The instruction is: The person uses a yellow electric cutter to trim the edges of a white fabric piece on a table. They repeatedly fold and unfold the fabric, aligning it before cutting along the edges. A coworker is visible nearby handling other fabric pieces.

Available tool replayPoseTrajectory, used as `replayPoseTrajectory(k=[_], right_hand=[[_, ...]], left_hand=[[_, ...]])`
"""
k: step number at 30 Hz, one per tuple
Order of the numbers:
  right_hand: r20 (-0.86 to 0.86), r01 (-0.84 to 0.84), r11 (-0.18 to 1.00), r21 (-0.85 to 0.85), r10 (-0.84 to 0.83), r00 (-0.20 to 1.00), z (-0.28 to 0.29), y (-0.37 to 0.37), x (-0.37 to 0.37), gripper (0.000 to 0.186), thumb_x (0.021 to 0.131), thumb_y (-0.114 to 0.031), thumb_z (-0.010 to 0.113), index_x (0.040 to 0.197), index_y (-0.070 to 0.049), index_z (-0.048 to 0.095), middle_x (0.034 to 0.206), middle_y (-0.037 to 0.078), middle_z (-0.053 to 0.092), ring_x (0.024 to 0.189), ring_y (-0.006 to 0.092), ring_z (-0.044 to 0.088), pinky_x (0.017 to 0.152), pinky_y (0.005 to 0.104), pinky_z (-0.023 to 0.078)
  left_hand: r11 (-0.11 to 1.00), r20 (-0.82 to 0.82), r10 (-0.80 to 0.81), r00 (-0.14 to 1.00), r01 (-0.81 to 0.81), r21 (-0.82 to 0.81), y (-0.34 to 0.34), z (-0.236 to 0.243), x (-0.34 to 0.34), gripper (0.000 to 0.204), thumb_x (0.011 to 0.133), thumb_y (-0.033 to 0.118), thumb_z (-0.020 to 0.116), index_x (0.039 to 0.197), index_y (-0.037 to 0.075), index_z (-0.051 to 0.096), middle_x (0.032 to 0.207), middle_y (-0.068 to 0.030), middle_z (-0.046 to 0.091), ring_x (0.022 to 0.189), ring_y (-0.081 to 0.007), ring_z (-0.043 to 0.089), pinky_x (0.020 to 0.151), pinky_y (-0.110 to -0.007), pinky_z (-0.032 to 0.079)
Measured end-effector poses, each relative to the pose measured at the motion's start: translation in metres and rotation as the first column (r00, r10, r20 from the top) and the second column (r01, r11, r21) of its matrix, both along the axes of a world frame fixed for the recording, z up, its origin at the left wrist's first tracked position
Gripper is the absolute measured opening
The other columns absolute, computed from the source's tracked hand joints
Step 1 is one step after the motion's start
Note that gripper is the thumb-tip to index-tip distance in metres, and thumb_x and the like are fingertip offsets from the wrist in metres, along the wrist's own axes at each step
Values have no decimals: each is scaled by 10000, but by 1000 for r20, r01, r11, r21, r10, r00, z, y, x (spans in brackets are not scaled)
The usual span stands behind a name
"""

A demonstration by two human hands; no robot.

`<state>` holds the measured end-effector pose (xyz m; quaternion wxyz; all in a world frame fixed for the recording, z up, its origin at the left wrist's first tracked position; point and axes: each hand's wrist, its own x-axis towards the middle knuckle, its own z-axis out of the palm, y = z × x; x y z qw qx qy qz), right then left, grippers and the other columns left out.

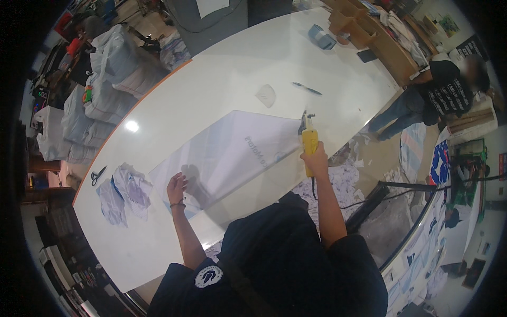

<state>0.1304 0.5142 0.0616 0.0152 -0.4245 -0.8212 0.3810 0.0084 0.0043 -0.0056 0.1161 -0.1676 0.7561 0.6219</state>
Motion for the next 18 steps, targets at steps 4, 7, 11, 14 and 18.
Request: replayPoseTrajectory(k=[4,7,11,14,18], right_hand=[[1,50,999,7,-50,999,-5,3,-9,663,675,-242,779,1201,11,465,1051,280,672,984,428,677,871,461,540],[-62,122,992,-4,-122,991,-20,10,-12,661,689,-238,792,1197,21,459,1017,254,669,912,400,689,805,473,563],[-197,230,867,-442,-344,918,-33,35,-15,525,750,-136,810,1157,-12,504,887,140,644,710,278,675,556,432,571],[-131,206,759,-618,-357,925,-25,59,-20,448,793,-152,792,1128,-24,523,816,110,622,637,257,652,481,430,545],[-122,200,655,-728,-411,903,-8,83,-23,409,813,-206,772,1099,-29,539,792,105,619,621,246,648,487,415,543]], left_hand=[[1000,5,0,1000,0,-31,-8,3,6,342,980,212,619,1266,27,627,1097,-103,711,917,-183,701,738,-280,537],[999,9,8,1000,-8,-43,-12,9,10,354,977,219,624,1273,25,624,1095,-106,711,917,-184,701,737,-283,540],[997,-1,49,999,-49,-60,-9,17,17,288,980,206,630,1212,38,662,1050,-67,723,875,-150,689,729,-282,532],[984,-24,81,996,-84,-154,-11,13,25,268,968,208,647,1176,46,691,1021,-74,731,861,-150,691,734,-282,538],[924,-166,-1,986,-63,-377,4,6,30,226,949,186,669,1119,47,722,964,-86,744,825,-155,697,755,-288,551]])
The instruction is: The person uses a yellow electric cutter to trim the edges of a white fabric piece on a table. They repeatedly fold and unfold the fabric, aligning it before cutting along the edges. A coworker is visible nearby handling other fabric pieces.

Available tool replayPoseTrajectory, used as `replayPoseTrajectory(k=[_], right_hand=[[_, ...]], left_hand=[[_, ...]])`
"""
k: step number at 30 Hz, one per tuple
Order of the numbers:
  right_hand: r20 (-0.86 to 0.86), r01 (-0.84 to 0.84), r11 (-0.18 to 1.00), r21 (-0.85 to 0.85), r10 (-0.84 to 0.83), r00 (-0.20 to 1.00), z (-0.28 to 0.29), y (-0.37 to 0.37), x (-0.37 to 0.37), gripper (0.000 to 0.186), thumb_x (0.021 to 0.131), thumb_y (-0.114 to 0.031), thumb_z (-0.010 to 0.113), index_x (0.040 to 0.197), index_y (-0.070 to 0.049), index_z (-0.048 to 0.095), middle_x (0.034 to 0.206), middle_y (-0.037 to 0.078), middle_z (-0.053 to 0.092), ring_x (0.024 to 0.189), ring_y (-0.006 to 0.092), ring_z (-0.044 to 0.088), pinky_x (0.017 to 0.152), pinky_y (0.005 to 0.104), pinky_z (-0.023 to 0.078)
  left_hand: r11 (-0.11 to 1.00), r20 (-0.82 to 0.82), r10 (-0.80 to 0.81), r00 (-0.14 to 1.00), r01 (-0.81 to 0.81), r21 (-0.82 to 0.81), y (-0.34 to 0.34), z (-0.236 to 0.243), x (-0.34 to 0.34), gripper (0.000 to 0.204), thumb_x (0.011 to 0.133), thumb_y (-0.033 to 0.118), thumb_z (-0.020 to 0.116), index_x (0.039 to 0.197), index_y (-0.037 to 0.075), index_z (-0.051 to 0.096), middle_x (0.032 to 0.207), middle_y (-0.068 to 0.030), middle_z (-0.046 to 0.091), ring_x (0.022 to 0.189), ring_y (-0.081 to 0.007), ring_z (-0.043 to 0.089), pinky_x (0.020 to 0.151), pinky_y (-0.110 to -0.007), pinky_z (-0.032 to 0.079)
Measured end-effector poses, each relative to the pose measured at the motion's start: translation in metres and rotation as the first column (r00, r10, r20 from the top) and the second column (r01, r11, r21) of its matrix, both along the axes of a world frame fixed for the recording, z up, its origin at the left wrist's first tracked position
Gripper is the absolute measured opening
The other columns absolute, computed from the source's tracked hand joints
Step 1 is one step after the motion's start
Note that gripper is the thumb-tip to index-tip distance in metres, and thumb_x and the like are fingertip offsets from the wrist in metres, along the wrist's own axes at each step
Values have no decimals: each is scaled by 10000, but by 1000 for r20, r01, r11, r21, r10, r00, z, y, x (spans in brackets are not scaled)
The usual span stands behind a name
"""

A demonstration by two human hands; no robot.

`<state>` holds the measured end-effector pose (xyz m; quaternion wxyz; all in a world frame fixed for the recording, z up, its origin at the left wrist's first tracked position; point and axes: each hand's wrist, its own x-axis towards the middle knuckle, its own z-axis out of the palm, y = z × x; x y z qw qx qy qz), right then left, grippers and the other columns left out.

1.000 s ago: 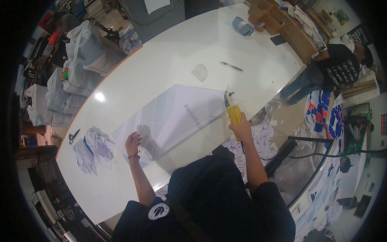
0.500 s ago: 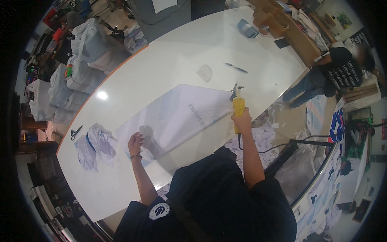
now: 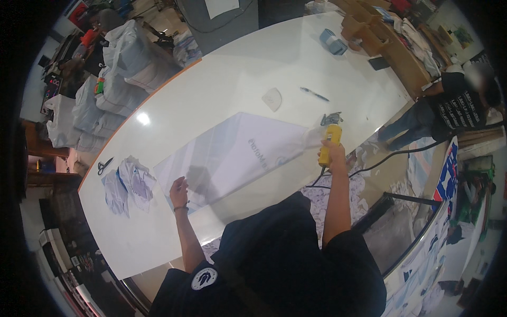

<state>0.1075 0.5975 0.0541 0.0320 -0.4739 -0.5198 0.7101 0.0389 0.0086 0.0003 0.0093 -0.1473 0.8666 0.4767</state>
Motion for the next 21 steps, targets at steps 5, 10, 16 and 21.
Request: replayPoseTrajectory(k=[5,10,16,21], right_hand=[[-41,86,996,-12,-87,995,-15,52,0,386,827,-244,750,1084,-38,548,801,111,621,615,244,648,490,405,544],[-10,63,998,16,-63,998,-14,94,-15,393,829,-243,748,1092,-41,538,807,110,614,592,247,648,452,389,539],[12,-44,949,311,43,999,-39,157,-28,432,829,-305,765,1091,-27,563,837,101,633,627,241,661,517,394,554],[197,-248,665,704,152,968,-38,179,-52,529,822,-408,767,1115,-4,594,940,144,691,821,324,702,737,431,559]], left_hand=[[977,-125,-209,970,201,-73,106,23,-1,192,932,128,683,1107,64,726,964,-81,749,831,-166,715,725,-295,575],[843,-133,-522,843,533,68,253,44,2,204,918,94,674,1120,75,697,1016,-98,731,839,-176,705,702,-343,566],[366,-58,-930,362,922,-121,428,38,7,324,896,118,608,1209,38,625,1319,-214,576,1282,-357,520,1009,-459,477],[238,-121,-971,207,769,-593,471,-13,25,466,842,86,618,1298,40,534,1458,-284,414,1373,-436,393,1041,-466,471]])
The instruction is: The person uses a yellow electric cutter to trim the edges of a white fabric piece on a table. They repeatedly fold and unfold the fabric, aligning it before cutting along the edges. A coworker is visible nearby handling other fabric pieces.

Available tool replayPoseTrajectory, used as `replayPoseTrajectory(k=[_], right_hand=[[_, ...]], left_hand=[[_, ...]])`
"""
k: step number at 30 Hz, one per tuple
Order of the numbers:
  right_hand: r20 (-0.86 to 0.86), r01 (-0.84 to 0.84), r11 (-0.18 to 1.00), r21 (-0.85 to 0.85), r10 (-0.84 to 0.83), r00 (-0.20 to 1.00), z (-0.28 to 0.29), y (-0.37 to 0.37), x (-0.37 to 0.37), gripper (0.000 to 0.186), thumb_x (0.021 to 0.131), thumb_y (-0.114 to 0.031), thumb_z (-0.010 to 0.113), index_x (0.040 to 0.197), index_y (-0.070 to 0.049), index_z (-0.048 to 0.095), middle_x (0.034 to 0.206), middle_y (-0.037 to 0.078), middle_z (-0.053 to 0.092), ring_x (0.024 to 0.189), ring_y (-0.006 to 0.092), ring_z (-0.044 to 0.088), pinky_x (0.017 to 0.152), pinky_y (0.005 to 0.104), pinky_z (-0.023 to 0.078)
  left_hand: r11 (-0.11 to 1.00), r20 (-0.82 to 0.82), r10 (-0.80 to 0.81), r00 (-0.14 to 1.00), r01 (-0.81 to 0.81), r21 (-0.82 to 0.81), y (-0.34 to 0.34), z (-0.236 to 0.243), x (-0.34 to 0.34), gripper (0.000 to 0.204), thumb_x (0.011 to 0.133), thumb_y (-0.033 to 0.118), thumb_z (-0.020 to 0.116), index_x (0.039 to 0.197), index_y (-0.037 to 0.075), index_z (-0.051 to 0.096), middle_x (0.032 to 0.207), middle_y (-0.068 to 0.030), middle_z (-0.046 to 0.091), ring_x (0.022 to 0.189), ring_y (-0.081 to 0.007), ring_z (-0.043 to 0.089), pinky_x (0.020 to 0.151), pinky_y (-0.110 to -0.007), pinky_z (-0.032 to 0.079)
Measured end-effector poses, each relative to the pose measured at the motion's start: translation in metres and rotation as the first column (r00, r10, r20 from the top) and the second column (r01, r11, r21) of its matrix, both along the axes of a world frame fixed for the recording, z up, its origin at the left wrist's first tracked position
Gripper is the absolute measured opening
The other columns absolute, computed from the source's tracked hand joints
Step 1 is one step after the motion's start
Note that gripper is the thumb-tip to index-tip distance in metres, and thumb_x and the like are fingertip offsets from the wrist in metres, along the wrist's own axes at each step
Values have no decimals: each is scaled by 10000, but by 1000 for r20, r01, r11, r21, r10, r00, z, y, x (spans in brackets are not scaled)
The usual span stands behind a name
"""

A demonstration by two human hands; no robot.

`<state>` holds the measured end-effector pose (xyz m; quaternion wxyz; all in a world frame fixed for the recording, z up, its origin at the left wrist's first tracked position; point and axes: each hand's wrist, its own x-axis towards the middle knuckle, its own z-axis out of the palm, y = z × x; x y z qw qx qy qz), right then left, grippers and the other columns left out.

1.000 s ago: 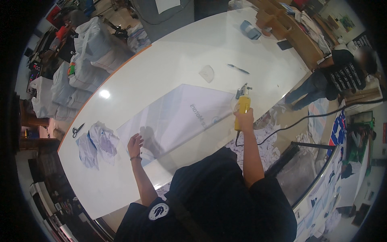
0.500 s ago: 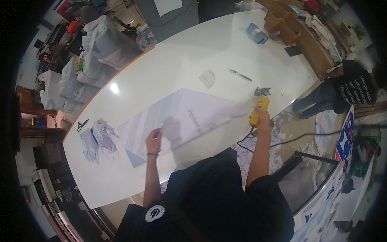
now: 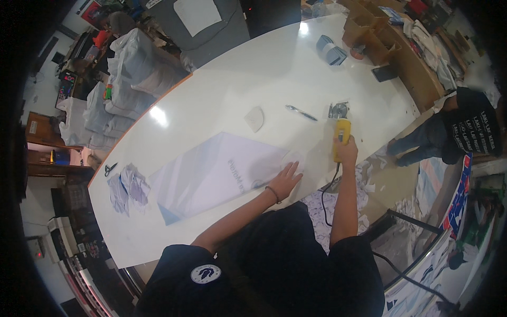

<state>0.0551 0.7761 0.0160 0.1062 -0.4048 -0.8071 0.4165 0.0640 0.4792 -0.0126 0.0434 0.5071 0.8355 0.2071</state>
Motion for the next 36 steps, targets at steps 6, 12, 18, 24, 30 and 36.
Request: replayPoseTrajectory(k=[6,12,18,24,30,36], right_hand=[[180,-83,986,143,56,982,2,17,-29,632,830,-448,751,1247,-15,554,1085,209,683,1009,375,675,873,463,526],[136,-47,940,337,1,991,-9,14,-43,737,811,-508,757,1297,-1,536,1125,250,648,1054,439,629,899,502,504],[-235,-1,641,767,282,930,21,-49,-41,415,832,-226,762,1197,-78,630,1031,122,611,992,328,567,857,459,459],[-55,-748,556,362,814,579,-16,-168,-43,569,815,-159,754,1321,-12,540,1120,189,542,1018,346,534,919,450,456],[-25,-900,322,294,944,330,-27,-277,-21,618,786,-184,754,1319,53,551,1259,271,517,1157,431,513,1021,473,433],[-204,-982,-3,-190,978,37,-5,-378,12,493,859,-221,766,1241,62,634,1155,205,694,998,290,690,889,358,541]], left_hand=[[967,175,-169,970,197,-160,-9,-6,-1,263,862,116,600,1119,61,615,1177,-145,555,1158,-318,533,950,-407,513],[996,510,36,859,-71,49,-100,20,23,177,801,146,680,962,78,708,914,-118,634,918,-278,630,821,-410,532],[750,566,653,504,-325,-576,-291,79,37,400,762,368,794,1103,162,759,1064,-75,753,950,-251,712,908,-384,542],[56,58,997,50,-993,-100,-340,-8,37,858,744,563,792,1385,62,519,1381,-267,486,1262,-447,456,1037,-552,404],[480,217,860,462,-877,-31,-273,8,16,1124,662,652,811,1464,-12,385,1392,-258,482,1294,-432,444,1105,-516,355],[593,470,675,569,-797,114,-270,-6,57,704,643,172,780,1310,57,585,1161,-213,589,1087,-381,586,902,-423,522]])
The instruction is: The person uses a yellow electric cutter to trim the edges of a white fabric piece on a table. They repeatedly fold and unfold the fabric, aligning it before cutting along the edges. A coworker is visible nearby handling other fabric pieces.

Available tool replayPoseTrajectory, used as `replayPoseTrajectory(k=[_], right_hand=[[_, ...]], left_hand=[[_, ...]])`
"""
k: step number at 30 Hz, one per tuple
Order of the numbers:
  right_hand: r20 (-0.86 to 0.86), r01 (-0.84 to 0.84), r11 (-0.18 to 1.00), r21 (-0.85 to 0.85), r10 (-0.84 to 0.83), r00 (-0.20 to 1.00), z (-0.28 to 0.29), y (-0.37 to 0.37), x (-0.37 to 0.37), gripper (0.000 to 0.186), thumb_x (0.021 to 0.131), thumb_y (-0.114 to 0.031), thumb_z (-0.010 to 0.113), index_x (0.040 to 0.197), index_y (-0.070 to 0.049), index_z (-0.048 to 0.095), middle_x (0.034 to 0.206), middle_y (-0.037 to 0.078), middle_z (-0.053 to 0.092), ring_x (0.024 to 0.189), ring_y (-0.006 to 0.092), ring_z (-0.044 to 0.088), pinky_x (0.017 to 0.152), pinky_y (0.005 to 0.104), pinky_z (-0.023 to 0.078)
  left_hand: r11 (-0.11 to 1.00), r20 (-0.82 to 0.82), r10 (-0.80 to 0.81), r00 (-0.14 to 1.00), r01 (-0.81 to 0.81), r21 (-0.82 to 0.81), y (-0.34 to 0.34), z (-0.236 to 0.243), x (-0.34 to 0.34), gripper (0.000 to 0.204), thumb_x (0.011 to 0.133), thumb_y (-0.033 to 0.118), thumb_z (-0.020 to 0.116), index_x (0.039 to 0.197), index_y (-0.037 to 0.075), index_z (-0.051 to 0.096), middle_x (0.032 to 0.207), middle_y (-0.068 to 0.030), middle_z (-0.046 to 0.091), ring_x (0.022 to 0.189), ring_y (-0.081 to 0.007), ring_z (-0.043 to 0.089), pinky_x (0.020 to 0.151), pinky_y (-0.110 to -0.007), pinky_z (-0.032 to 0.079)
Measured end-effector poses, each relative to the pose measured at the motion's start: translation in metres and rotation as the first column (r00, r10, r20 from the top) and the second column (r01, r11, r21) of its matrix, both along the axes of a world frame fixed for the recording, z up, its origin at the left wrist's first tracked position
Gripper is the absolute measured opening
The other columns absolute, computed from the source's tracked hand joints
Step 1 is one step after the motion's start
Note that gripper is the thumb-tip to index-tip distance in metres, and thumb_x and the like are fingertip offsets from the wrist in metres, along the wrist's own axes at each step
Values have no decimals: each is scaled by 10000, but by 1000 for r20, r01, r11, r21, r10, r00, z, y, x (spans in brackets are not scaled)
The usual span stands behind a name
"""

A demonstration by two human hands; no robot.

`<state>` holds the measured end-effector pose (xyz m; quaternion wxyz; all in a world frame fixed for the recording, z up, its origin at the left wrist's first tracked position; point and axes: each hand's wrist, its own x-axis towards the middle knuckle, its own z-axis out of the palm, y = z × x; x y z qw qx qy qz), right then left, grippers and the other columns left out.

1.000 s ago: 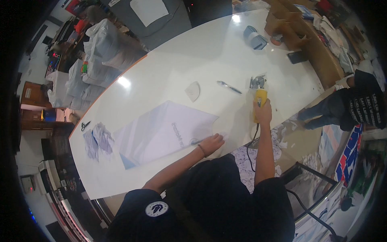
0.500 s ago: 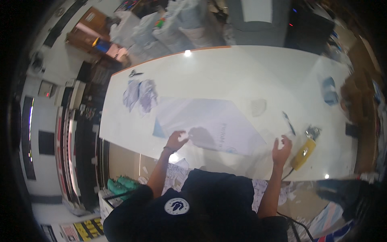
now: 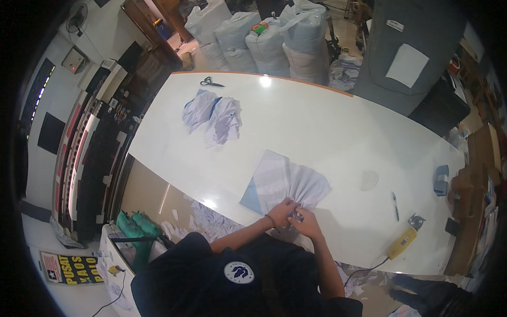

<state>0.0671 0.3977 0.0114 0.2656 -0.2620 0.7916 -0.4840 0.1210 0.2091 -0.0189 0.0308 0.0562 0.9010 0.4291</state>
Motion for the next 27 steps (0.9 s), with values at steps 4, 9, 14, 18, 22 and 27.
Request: replayPoseTrajectory(k=[4,9,14,18,22,27], right_hand=[[189,149,979,-141,-121,974,5,-39,20,372,914,-175,725,1217,28,653,1060,106,705,929,161,672,787,297,546],[176,429,902,-55,-414,893,-24,-57,30,274,921,-147,703,1153,-5,675,875,30,677,773,92,622,681,239,505],[28,489,868,84,-493,870,-22,-72,28,254,907,-144,700,1120,-6,686,763,18,663,665,85,586,629,255,482],[-68,523,840,141,-519,852,-16,-90,28,280,871,-190,728,1095,-24,699,807,84,694,706,169,646,671,313,517],[-252,532,825,194,-482,839,-9,-103,31,294,852,-183,742,1098,-31,688,723,68,655,615,129,583,600,275,482],[-233,517,836,186,-473,849,-7,-107,35,286,855,-173,747,1097,-33,687,730,72,657,642,137,609,625,284,504]], left_hand=[[931,-59,339,939,-326,164,-110,18,18,360,607,126,736,951,24,756,870,-151,669,781,-287,650,727,-373,545],[727,-363,669,649,-672,139,-313,110,56,239,609,15,718,846,5,703,818,-80,646,713,-179,610,672,-304,523],[457,-443,769,462,-881,-125,-453,156,75,309,657,67,707,959,10,740,951,-141,658,802,-251,640,722,-344,538],[372,-510,686,518,-853,-367,-467,128,41,511,682,117,772,1181,59,682,1216,-213,593,1116,-379,573,967,-449,484],[712,-280,543,791,-611,-346,-438,53,-19,563,701,150,793,1247,136,660,1282,-134,583,1192,-361,540,980,-469,483],[655,-187,534,825,-543,-525,-405,28,-70,378,807,175,754,1173,127,675,1191,-110,617,1145,-324,565,927,-470,486]])
